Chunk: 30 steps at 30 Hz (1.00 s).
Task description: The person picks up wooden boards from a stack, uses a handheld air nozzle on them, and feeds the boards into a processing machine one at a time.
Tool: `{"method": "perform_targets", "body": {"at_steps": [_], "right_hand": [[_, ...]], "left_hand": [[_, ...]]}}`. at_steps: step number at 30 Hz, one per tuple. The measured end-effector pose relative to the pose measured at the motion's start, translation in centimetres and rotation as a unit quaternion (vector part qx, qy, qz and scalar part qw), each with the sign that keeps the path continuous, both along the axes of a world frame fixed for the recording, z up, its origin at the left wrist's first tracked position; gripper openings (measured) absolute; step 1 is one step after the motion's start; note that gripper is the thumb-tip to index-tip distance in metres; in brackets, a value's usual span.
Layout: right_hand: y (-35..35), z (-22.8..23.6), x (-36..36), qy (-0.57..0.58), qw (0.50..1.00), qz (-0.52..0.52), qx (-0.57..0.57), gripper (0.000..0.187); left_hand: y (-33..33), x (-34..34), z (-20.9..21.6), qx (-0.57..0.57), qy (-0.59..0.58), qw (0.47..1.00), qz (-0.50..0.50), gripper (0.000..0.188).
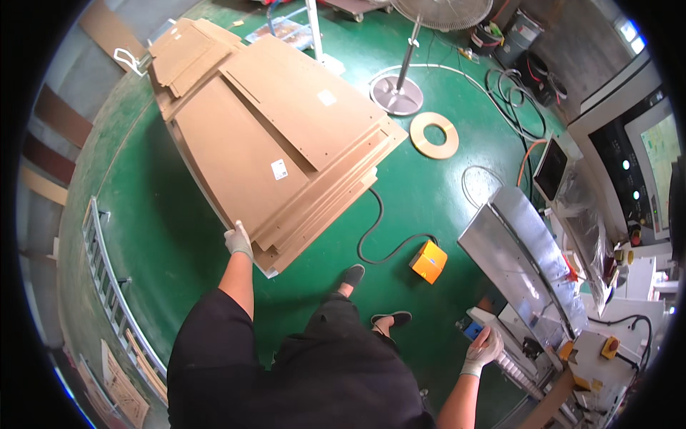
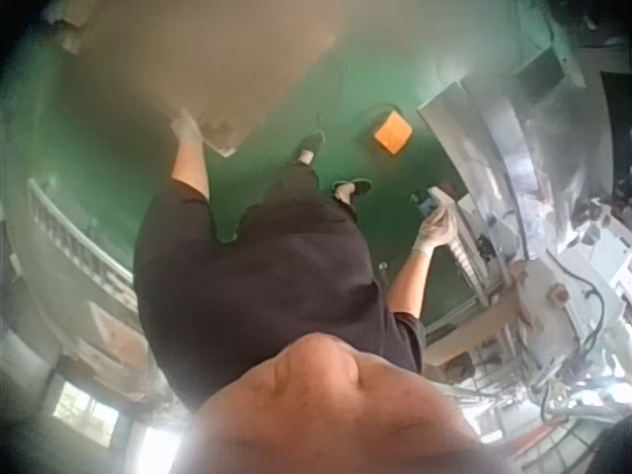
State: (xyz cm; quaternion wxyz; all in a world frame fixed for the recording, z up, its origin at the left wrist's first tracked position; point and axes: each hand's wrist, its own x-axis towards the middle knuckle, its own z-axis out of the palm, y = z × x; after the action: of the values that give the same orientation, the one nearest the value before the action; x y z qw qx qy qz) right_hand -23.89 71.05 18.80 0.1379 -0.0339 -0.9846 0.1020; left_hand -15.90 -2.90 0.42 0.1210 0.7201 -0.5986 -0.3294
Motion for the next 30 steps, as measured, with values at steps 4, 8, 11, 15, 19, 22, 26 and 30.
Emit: {"method": "perform_targets", "body": {"at_steps": [4, 8, 11, 15, 19, 22, 26, 30], "right_hand": [[-1.1, 0.2, -1.3, -0.012, 1.0, -0.015, -0.011, 0.041], [-0.1, 0.1, -0.9, -0.015, 0.998, 0.002, -0.067, 0.035], [1.4, -0.8, 0.0, -0.04, 0.995, -0.01, -0.093, 0.033], [-0.2, 0.4, 0.7, -0.058, 0.996, 0.062, -0.022, 0.034], [-2.8, -0.9, 5.5, 0.039, 0.998, 0.032, -0.033, 0.046], [-6.7, -6.0, 10.4, 0.046, 0.931, 0.016, -0.361, 0.038], [-18.1, -8.1, 15.6, -0.371, 0.705, 0.052, -0.602, 0.066], [-25.2, -11.1, 19.3, -0.394, 0.517, -0.07, -0.757, 0.083]], "left_hand": [[4.0, -1.9, 5.5, -0.093, -0.151, 0.982, 0.061, 0.062], [3.3, -1.5, 7.2, -0.044, -0.058, 0.994, 0.087, 0.058], [0.0, 1.2, 3.0, -0.064, -0.036, 0.997, 0.021, 0.062], [-4.3, 7.2, -3.2, 0.007, 0.114, 0.993, -0.02, 0.064], [2.3, 9.2, 0.5, 0.183, 0.213, 0.96, -0.003, 0.051], [8.5, 12.4, 2.6, 0.235, 0.222, 0.943, -0.086, 0.051], [18.4, 18.6, 3.8, 0.352, 0.247, 0.888, -0.161, 0.054], [27.4, 25.2, 3.0, 0.51, 0.269, 0.789, -0.214, 0.063]]}}
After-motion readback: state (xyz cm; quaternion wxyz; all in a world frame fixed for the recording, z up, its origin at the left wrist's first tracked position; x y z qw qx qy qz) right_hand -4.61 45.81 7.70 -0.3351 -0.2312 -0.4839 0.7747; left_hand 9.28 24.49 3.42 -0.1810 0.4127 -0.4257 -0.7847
